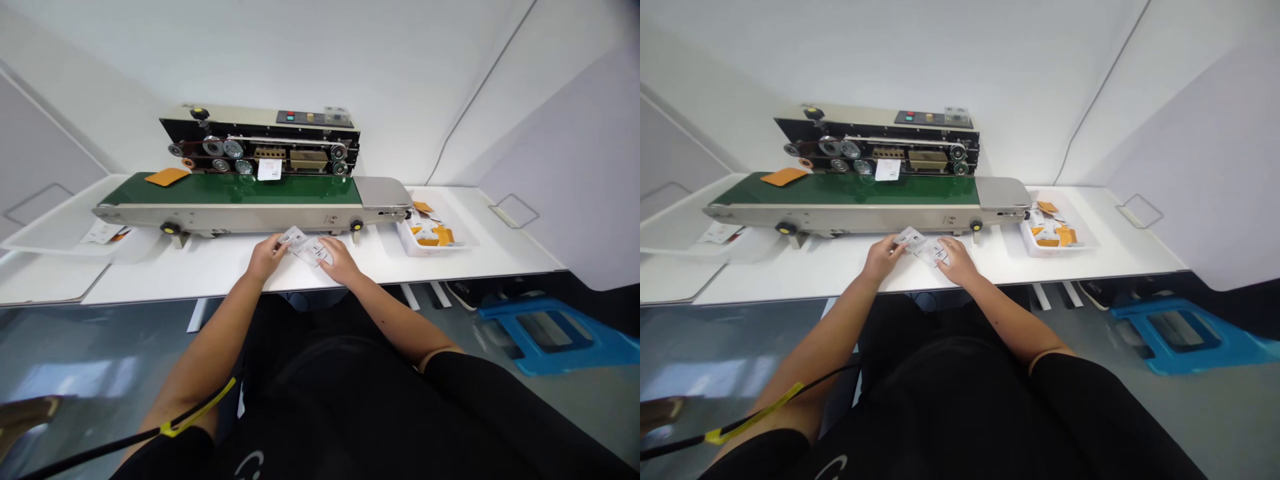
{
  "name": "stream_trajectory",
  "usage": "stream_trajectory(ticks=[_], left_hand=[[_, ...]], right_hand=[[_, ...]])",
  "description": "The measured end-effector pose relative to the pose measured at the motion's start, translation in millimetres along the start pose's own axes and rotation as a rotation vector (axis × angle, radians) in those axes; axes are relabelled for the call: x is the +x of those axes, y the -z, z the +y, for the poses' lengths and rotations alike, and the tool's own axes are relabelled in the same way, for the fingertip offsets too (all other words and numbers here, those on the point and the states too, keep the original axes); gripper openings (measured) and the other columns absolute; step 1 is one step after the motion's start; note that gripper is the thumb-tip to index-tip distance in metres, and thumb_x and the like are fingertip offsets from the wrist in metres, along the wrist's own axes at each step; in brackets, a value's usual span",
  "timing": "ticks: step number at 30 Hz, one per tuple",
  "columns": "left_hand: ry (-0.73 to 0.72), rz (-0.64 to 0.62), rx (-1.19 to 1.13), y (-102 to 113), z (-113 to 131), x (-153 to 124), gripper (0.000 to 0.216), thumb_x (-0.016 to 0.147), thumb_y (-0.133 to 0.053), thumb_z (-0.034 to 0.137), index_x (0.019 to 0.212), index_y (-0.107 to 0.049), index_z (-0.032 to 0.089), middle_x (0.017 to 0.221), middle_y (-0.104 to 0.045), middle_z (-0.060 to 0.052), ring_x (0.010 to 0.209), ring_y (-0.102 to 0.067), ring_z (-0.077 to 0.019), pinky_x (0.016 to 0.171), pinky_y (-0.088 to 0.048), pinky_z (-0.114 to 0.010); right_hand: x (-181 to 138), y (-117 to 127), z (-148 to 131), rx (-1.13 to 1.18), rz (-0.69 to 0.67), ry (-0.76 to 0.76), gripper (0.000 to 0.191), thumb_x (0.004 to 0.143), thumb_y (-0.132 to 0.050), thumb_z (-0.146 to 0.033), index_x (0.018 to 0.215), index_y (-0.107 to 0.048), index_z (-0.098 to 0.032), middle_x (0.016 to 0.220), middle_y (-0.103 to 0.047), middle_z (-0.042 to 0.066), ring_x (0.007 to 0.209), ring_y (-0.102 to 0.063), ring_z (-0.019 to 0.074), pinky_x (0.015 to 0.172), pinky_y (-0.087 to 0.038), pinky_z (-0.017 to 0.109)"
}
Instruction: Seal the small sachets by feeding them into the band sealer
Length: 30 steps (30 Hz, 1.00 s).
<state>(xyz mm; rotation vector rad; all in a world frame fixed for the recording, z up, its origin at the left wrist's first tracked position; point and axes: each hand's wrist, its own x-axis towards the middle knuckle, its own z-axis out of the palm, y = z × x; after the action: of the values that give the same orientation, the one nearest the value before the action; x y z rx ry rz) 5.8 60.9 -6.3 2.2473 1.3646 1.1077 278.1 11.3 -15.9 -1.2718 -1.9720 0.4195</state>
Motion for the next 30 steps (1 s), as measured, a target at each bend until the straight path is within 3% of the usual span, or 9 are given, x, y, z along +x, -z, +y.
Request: stream_trajectory(ticks=[3,5,8,12,16,24,30], left_hand=[[0.059,0.097,0.013,4,3,-2,0.034,0.103,-0.057,0.045,0.123,-0.072,0.021,0.093,-0.08,-0.005,0.078,-0.073,-0.0202,0.075,-0.059,-0.03],[-0.033,0.169,0.042,5,6,-2,0.03,0.104,-0.056,0.042,0.116,-0.074,0.021,0.1,-0.079,-0.007,0.088,-0.074,-0.0214,0.084,-0.06,-0.033],[-0.235,0.218,0.082,4,9,-3,0.026,0.107,-0.053,0.034,0.109,-0.077,0.023,0.111,-0.078,-0.009,0.105,-0.073,-0.0228,0.097,-0.06,-0.037],[-0.355,0.127,0.118,1,11,-6,0.028,0.107,-0.051,0.027,0.115,-0.078,0.026,0.12,-0.077,-0.008,0.11,-0.074,-0.0213,0.096,-0.062,-0.036],[-0.402,0.037,0.102,-2,12,-7,0.028,0.106,-0.055,0.028,0.125,-0.075,0.026,0.133,-0.072,-0.011,0.121,-0.071,-0.0235,0.103,-0.061,-0.039],[-0.38,0.052,0.089,0,20,-4,0.045,0.102,-0.065,0.039,0.143,-0.061,0.022,0.146,-0.064,-0.015,0.139,-0.06,-0.0301,0.119,-0.052,-0.051],[-0.339,0.042,0.068,0,19,-6,0.044,0.102,-0.062,0.039,0.143,-0.06,0.023,0.145,-0.064,-0.014,0.138,-0.061,-0.0295,0.116,-0.055,-0.048]], right_hand=[[-1,3,-5,0.08,0.057,-0.044,0.051,0.091,-0.069,-0.033,0.14,-0.07,-0.021,0.142,-0.068,0.015,0.137,-0.056,0.0328,0.124,-0.043,0.055],[-1,1,-12,0.231,0.03,-0.138,0.042,0.092,-0.069,-0.039,0.129,-0.076,-0.02,0.131,-0.075,0.014,0.127,-0.063,0.0309,0.116,-0.05,0.052],[2,-6,-28,0.609,-0.099,-0.325,0.044,0.095,-0.065,-0.057,0.115,-0.078,-0.02,0.117,-0.08,0.013,0.105,-0.072,0.025,0.088,-0.062,0.04],[15,-15,-47,0.962,-0.116,-0.508,0.045,0.085,-0.077,-0.06,0.103,-0.073,-0.019,0.092,-0.082,0.009,0.071,-0.068,0.0152,0.056,-0.051,0.025],[23,-7,-52,0.963,-0.06,-0.567,0.035,0.075,-0.085,-0.046,0.09,-0.068,-0.02,0.072,-0.075,0.001,0.054,-0.059,0.0102,0.048,-0.043,0.021],[33,55,-51,0.753,0.113,-0.376,0.029,0.078,-0.08,-0.044,0.091,-0.072,-0.019,0.068,-0.071,0.0,0.053,-0.057,0.0093,0.049,-0.042,0.021],[80,127,-29,0.639,0.391,-0.275,0.036,0.081,-0.082,-0.049,0.098,-0.072,-0.019,0.07,-0.07,-0.002,0.054,-0.055,0.0083,0.048,-0.041,0.02]])
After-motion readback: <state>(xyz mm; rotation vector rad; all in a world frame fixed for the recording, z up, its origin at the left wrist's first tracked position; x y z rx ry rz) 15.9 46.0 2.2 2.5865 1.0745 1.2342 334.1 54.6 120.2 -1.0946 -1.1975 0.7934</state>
